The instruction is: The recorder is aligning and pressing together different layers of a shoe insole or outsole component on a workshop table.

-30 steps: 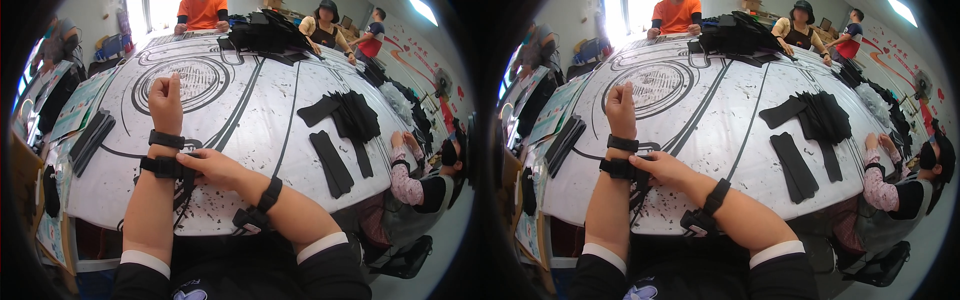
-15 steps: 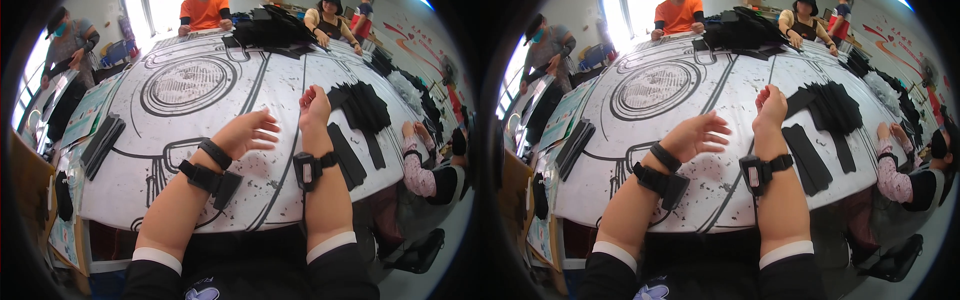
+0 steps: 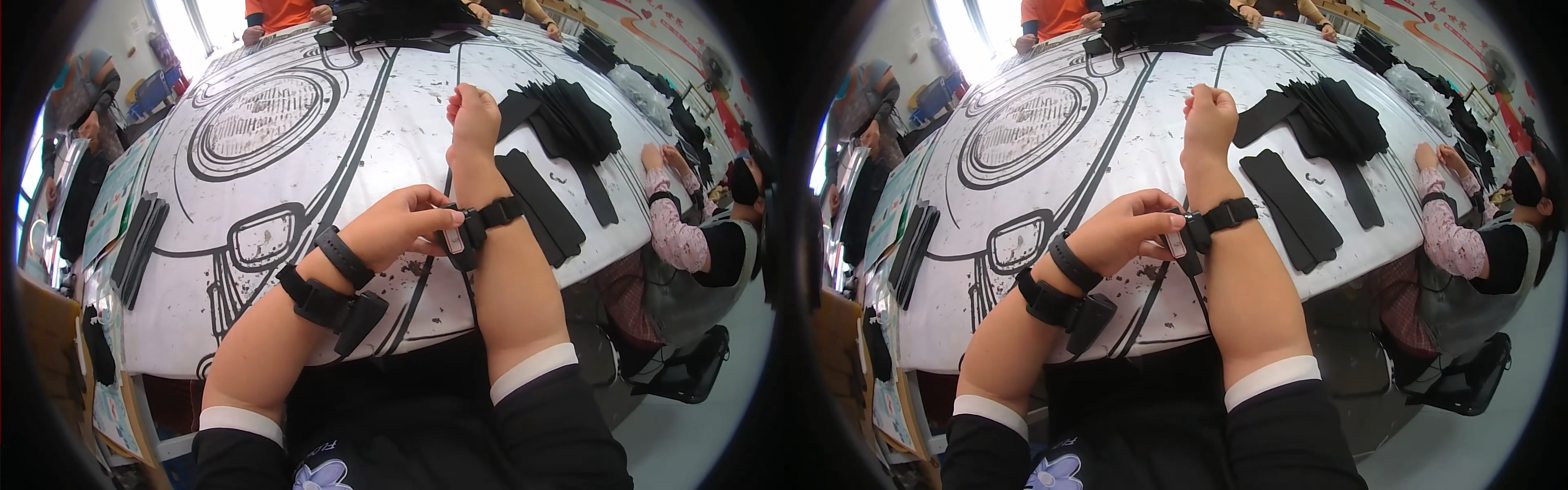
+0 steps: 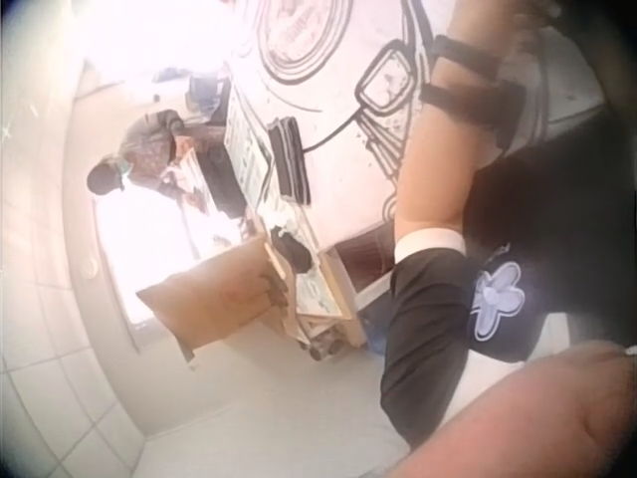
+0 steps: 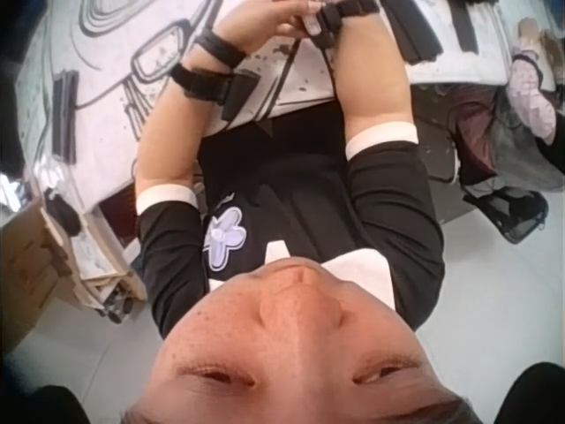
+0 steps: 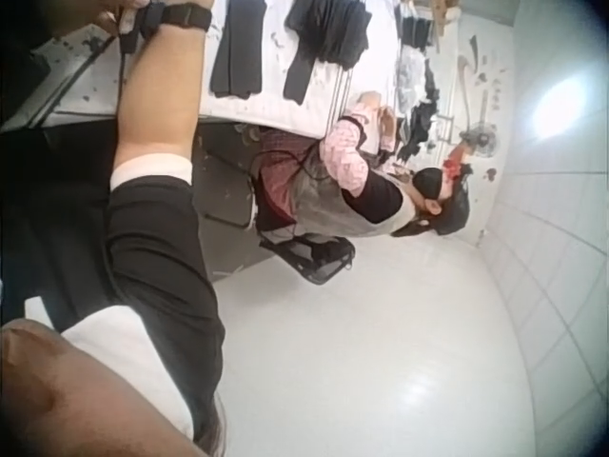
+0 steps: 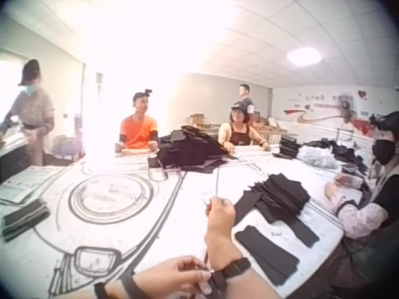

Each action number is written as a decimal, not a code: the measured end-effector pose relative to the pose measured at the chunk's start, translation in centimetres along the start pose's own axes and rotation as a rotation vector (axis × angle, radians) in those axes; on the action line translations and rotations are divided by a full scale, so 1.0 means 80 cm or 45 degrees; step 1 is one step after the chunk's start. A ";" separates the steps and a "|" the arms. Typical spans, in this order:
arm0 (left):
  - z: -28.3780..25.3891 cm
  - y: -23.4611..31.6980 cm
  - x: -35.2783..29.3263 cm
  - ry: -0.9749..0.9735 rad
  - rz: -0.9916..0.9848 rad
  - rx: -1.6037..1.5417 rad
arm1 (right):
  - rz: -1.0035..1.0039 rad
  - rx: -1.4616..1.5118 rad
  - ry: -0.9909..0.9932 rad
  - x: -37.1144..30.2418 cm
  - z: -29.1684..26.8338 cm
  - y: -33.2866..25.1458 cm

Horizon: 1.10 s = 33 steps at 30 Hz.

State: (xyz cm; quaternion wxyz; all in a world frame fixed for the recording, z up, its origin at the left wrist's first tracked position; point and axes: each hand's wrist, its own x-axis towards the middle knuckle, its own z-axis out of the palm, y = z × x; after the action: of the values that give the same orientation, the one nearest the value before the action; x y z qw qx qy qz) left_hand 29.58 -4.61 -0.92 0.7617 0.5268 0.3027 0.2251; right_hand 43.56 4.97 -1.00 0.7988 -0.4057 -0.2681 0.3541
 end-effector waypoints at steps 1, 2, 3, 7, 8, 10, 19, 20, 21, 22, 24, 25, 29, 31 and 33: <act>-0.003 -0.002 0.001 0.011 -0.030 -0.022 | -0.086 -0.058 -0.032 -0.001 0.002 0.000; -0.005 -0.003 0.001 0.006 -0.043 -0.046 | -0.184 -0.155 -0.084 -0.004 0.003 -0.001; -0.005 -0.003 0.001 0.008 -0.042 -0.047 | -0.183 -0.156 -0.085 -0.005 0.004 -0.002; 0.001 0.001 0.000 -0.015 -0.068 -0.106 | -0.584 -0.612 -0.201 -0.012 0.003 -0.008; 0.003 0.001 -0.001 -0.023 -0.091 -0.136 | -0.578 -0.634 -0.235 -0.011 0.003 -0.006; 0.003 -0.002 0.000 -0.045 -0.084 -0.124 | -0.573 -0.655 -0.272 -0.008 0.002 0.000; -0.070 0.029 -0.004 0.362 0.212 -0.009 | 0.056 -0.238 -0.433 -0.018 0.011 0.016; -0.088 0.028 -0.003 0.611 0.339 0.013 | 0.118 -0.250 -0.467 -0.024 0.013 0.021; -0.109 0.024 -0.002 0.858 0.466 0.040 | 0.179 -0.264 -0.502 -0.032 0.016 0.026; -0.134 0.016 0.002 0.985 0.517 0.060 | 0.194 -0.247 -0.526 -0.037 0.016 0.031; -0.161 0.009 -0.002 1.232 0.564 0.105 | 0.333 -0.322 -0.600 -0.049 0.022 0.042; -0.163 0.009 -0.003 1.250 0.564 0.108 | 0.342 -0.315 -0.613 -0.057 0.025 0.043; -0.160 0.013 -0.003 1.253 0.655 -0.018 | 0.325 -0.360 -0.838 -0.077 0.035 0.041; -0.156 0.018 -0.005 1.269 0.700 -0.042 | 0.045 -0.515 -1.106 -0.087 0.038 0.043; -0.159 0.023 -0.013 1.306 0.753 -0.108 | -0.169 -0.531 -1.401 -0.116 0.051 0.024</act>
State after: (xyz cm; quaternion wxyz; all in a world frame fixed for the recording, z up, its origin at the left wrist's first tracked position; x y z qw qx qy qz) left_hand 19.92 3.79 -2.29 0.4435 0.3819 0.4633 0.6654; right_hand 34.37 0.36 -1.77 0.4664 -0.2932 -0.7317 0.4015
